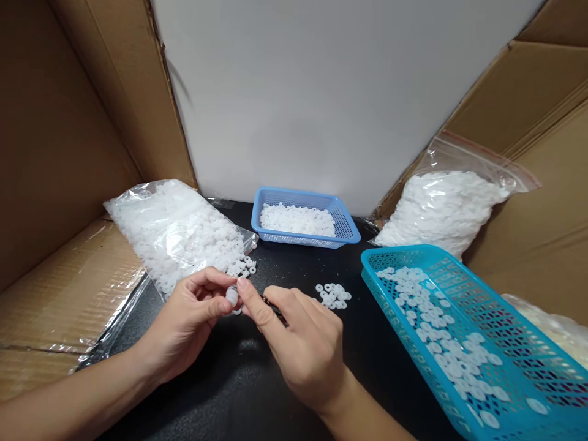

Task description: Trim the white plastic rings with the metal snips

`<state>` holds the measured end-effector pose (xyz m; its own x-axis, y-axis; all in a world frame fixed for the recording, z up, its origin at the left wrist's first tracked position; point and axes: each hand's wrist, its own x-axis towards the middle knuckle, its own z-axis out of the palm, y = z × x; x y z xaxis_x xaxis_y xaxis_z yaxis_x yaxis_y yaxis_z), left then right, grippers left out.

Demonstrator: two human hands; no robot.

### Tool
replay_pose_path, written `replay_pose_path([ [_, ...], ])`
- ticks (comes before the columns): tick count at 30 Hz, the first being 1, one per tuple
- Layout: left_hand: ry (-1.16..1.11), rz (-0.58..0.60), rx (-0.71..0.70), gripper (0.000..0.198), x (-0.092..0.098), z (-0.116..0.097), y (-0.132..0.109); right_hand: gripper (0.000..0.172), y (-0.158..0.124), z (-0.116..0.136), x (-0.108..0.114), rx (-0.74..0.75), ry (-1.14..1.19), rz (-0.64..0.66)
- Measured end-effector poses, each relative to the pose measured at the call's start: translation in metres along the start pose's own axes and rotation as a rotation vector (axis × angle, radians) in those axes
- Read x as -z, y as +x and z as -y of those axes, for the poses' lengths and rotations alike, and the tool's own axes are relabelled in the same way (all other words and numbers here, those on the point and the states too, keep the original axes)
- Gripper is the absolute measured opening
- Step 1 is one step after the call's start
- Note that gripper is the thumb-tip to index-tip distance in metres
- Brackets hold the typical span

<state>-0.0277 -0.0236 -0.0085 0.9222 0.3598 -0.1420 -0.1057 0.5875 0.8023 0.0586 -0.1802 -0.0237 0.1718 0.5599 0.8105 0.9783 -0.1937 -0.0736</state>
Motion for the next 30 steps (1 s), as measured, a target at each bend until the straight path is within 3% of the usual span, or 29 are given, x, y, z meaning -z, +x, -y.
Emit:
replay_pose_path([
  [2,-0.005,0.002,0.004,0.027,0.0,0.0,0.0,0.046,0.0,0.0,0.0,0.0,-0.009,-0.001],
  [9,0.019,-0.007,0.0,0.025,0.001,0.0,0.0,0.032,-0.001,-0.003,0.001,0.017,-0.016,0.008],
  [17,0.1,0.029,-0.056,0.028,0.006,-0.001,0.005,0.042,-0.001,-0.009,0.006,0.04,-0.011,0.032],
  [21,0.129,0.068,-0.072,0.045,0.009,-0.001,0.009,0.04,0.002,-0.007,0.001,-0.235,0.238,-0.005],
  [26,0.173,0.127,-0.111,0.043,0.011,-0.001,0.009,0.034,0.004,-0.007,-0.007,-0.701,0.532,-0.081],
  [28,0.181,0.15,-0.124,0.041,0.01,0.0,0.008,0.031,0.005,-0.009,-0.007,-0.797,0.627,-0.07],
  [30,0.191,0.168,-0.137,0.039,0.011,0.0,0.008,0.038,0.006,-0.009,-0.007,-0.846,0.685,-0.017],
])
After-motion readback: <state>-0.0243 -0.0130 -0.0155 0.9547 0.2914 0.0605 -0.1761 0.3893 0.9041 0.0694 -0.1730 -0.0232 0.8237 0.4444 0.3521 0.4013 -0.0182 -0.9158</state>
